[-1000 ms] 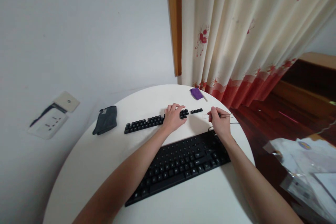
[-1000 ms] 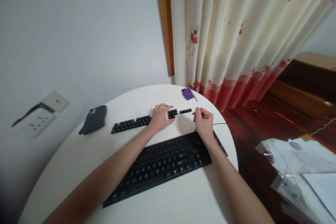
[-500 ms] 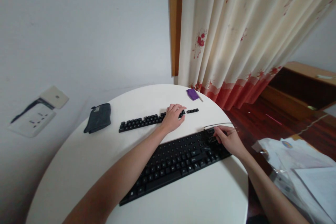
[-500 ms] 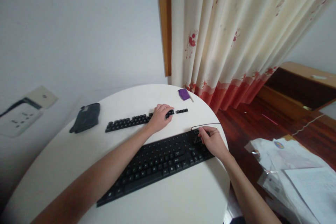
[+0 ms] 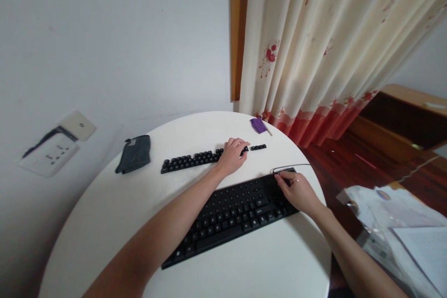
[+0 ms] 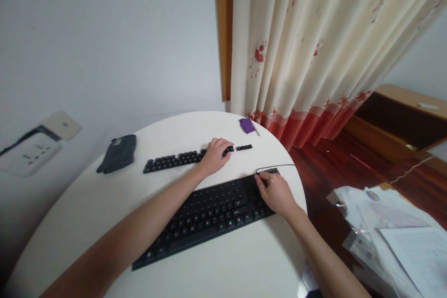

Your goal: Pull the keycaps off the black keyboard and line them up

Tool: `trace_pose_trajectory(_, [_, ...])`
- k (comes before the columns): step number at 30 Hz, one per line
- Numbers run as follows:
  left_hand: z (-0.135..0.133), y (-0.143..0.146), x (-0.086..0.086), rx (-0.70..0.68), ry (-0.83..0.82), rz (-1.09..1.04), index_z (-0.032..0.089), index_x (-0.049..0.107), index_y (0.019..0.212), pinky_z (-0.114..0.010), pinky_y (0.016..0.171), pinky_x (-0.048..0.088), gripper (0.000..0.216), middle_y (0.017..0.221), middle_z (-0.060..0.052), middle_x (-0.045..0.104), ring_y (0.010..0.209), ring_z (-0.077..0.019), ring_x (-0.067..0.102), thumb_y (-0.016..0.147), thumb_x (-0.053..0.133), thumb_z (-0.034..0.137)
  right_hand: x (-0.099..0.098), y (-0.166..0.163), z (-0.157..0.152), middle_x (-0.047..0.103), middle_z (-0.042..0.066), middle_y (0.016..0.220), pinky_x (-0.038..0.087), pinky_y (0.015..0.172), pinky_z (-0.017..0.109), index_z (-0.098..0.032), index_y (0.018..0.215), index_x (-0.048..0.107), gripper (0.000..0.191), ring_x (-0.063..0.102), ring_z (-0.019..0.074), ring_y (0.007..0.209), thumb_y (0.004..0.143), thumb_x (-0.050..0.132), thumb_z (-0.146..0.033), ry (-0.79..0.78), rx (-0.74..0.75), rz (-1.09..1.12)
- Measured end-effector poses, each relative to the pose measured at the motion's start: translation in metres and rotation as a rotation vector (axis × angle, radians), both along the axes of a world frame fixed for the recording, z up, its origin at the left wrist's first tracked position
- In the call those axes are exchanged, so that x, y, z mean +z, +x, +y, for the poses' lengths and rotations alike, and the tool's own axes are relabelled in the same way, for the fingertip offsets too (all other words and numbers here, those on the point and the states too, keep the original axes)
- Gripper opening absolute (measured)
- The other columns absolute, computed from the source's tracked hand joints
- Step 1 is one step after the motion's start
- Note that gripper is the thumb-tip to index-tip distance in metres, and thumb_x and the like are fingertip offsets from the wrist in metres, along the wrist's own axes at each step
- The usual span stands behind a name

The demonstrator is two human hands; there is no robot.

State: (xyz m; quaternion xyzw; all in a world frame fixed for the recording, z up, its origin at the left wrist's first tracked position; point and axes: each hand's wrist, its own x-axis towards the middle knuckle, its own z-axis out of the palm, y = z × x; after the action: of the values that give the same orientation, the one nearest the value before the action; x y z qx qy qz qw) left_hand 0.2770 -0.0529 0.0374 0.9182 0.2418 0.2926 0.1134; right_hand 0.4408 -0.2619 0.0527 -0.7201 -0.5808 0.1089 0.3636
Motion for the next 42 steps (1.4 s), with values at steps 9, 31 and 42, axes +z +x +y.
trace_pose_trajectory(9, [0.0, -0.001, 0.002, -0.012, -0.015, -0.024, 0.022, 0.064, 0.116, -0.04, 0.098, 0.039, 0.029, 0.113, -0.006, 0.064, 0.11, -0.0232, 0.049, 0.09, 0.053, 0.017, -0.008, 0.031, 0.004, 0.052, -0.001, 0.04, 0.026, 0.039, 0.024, -0.018, 0.061, 0.064, 0.048, 0.038, 0.0107, 0.035, 0.086, 0.056, -0.058, -0.127, -0.022, 0.551])
trace_pose_trajectory(31, [-0.013, 0.007, 0.001, -0.514, -0.943, -0.221, 0.013, 0.07, 0.102, -0.034, 0.088, 0.05, 0.023, 0.097, -0.008, 0.07, 0.091, -0.0187, 0.064, 0.082, 0.067, 0.021, 0.009, -0.015, 0.083, 0.051, -0.003, 0.052, 0.039, 0.058, 0.027, -0.019, 0.065, 0.06, 0.042, 0.047, 0.0137, 0.053, 0.094, 0.05, -0.048, 0.209, 0.133, 0.471])
trace_pose_trajectory(42, [-0.018, 0.006, 0.003, -0.577, -1.086, -0.176, 0.014, 0.062, 0.106, -0.027, 0.072, 0.049, 0.026, 0.091, -0.005, 0.065, 0.079, -0.0134, 0.061, 0.083, 0.068, 0.027, 0.001, -0.016, 0.074, 0.05, -0.002, 0.056, 0.038, 0.06, 0.027, -0.02, 0.062, 0.052, 0.043, 0.048, 0.0139, 0.057, 0.097, 0.048, -0.046, 0.166, 0.145, 0.408])
